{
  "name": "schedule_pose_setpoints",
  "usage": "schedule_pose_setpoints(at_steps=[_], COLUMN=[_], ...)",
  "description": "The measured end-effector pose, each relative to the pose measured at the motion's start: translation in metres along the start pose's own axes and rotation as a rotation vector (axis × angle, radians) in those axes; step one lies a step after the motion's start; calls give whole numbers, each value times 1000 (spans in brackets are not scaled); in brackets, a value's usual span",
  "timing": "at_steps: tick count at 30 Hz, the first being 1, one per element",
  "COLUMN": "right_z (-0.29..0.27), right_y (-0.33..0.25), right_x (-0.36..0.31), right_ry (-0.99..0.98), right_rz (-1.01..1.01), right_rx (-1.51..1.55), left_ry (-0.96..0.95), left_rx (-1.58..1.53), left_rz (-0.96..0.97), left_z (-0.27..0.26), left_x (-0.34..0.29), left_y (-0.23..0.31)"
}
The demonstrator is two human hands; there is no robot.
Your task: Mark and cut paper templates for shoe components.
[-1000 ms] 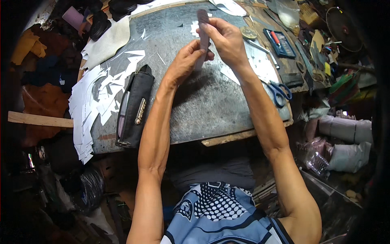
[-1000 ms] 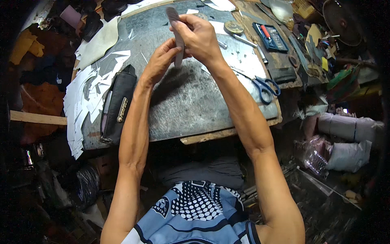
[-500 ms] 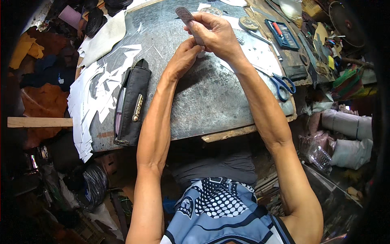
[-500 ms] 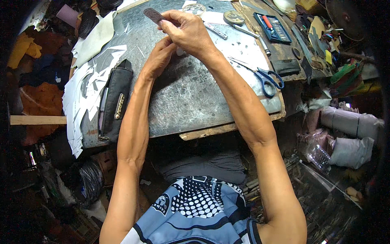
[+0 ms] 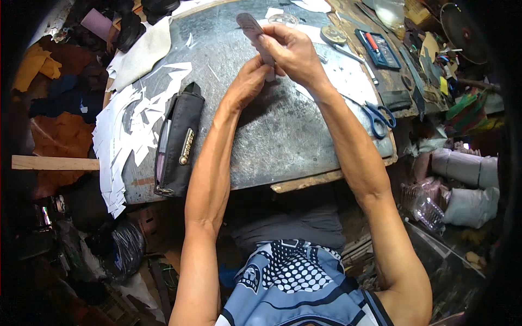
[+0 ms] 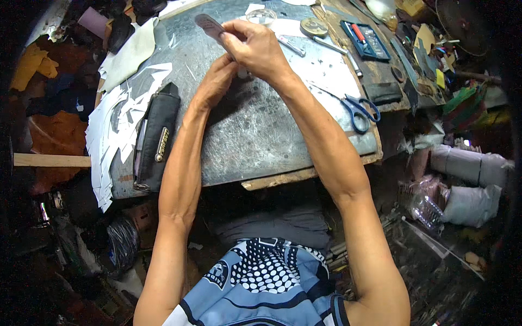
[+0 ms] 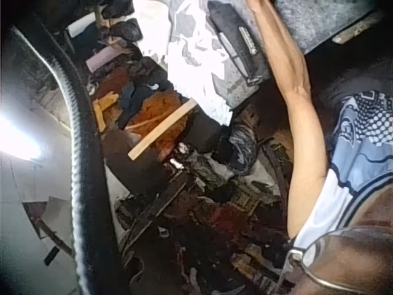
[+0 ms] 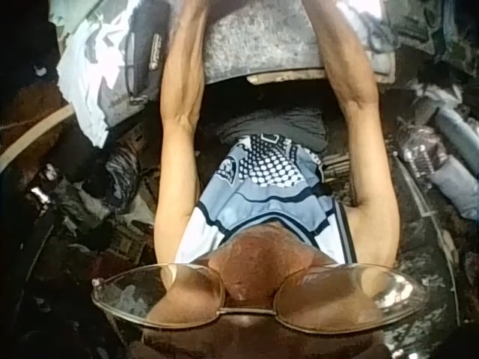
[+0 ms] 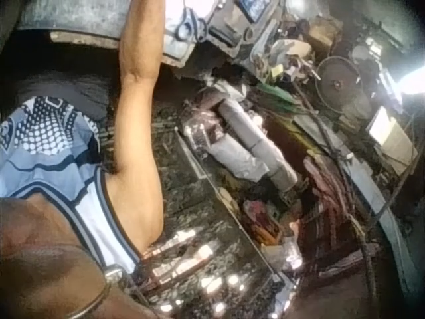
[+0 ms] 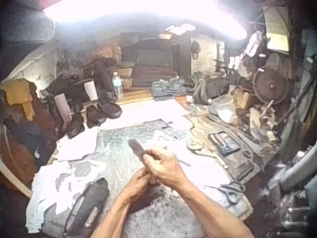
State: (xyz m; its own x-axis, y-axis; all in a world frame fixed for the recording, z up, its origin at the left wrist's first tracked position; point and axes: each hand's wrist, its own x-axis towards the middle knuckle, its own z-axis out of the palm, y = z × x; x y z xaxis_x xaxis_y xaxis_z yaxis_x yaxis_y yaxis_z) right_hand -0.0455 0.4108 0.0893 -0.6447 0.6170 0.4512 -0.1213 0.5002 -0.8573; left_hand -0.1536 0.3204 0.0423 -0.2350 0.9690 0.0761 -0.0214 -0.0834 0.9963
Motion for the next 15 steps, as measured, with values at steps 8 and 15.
schedule_pose_setpoints(at_steps=[8,15], right_z=[1,0], right_y=[-3,-2], right_x=[-4,-4], right_ry=[-9,-12], right_rz=[3,105], right_rx=[24,60], left_ry=[-3,-51], left_rx=[-44,-57], left_rz=[32,29], left_z=[1,-1], left_x=[1,2], left_y=[-14,-17])
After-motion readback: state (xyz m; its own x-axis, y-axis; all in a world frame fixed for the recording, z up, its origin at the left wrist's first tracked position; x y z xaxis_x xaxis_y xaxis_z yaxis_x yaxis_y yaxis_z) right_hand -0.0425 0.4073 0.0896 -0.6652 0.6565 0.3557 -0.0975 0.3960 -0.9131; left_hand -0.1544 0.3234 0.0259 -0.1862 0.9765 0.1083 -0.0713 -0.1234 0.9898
